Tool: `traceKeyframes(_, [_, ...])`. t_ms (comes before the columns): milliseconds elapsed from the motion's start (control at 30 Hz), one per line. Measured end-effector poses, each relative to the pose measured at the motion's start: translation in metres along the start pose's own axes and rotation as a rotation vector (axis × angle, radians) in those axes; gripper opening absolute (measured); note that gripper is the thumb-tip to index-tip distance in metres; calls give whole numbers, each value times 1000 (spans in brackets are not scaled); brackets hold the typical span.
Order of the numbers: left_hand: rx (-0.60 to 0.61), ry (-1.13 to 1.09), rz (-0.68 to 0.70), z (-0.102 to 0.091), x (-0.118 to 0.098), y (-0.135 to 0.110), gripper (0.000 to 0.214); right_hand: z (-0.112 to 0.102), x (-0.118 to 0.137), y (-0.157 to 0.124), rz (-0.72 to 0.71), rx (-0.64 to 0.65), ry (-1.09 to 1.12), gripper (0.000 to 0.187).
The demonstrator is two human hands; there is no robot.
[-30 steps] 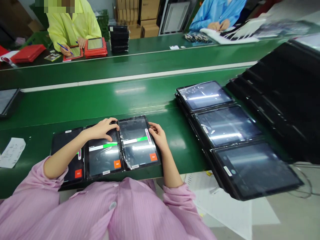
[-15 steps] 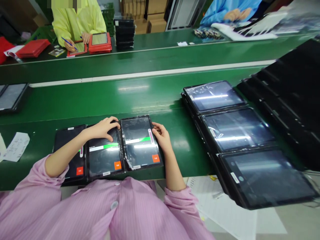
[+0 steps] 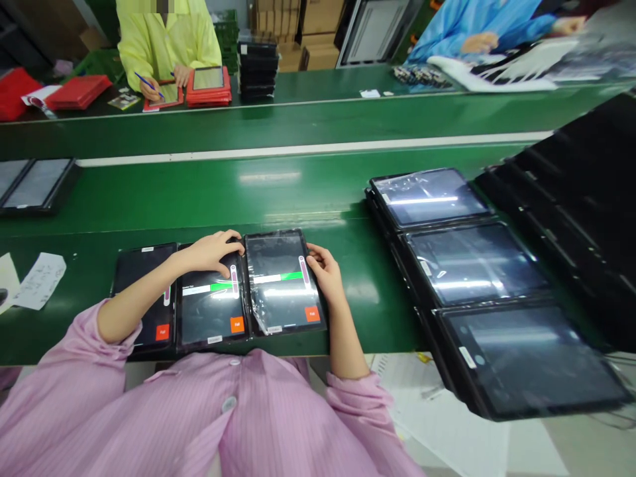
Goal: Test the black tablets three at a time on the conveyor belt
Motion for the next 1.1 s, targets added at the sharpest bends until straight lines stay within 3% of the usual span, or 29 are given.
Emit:
traceKeyframes(133, [-151, 98, -60, 7, -17, -45, 74, -1, 0, 0, -14, -7, -24, 44])
traceKeyframes(300, [-196, 150, 4, 47, -63, -136, 108, -1, -3, 1, -8, -12, -46, 44])
traceKeyframes(433, [-407, 247, -86, 72, -85, -176, 85, -2, -5, 2, -11, 8, -62, 41])
traceKeyframes(500, [-537, 271, -132, 75, -90, -182, 71, -4, -1, 5, -35, 42, -110, 39])
traceKeyframes(567, [-573, 278, -161, 72, -90, -183, 69, -6, 11, 11, -98, 74, -222, 37])
traceKeyframes(667, [-445, 209, -200, 57, -68, -175, 83, 5, 47, 22, -323, 109, -494, 35])
traceKeyframes(733, [-369, 145, -234, 40, -38, -165, 86, 32, 74, 26, -491, 235, -644, 40])
traceKeyframes(800, [-338, 103, -307, 20, 4, -151, 75, 71, 92, 30, -570, 445, -753, 49])
traceKeyframes(867, [-302, 37, -386, 2, 47, -132, 68, 108, 99, 37, -539, 611, -862, 57])
traceKeyframes(933, [-202, -91, -371, -7, 79, -111, 68, 136, 98, 47, -451, 722, -946, 61])
traceKeyframes(1000, [-92, -189, -317, -11, 98, -92, 68, 152, 94, 57, -366, 794, -988, 60])
traceKeyframes(1100, [-19, -187, -291, -14, 111, -74, 65, 157, 88, 67, -285, 824, -1025, 60])
Point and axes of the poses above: each hand's wrist, its own y-axis towards the middle knuckle, its own z-axis out of the palm, x = y × z, the point moved 5 cm from there along y, towards the middle knuckle, and after that the axes turned 4 degrees about -x, right-handed, at the moved point
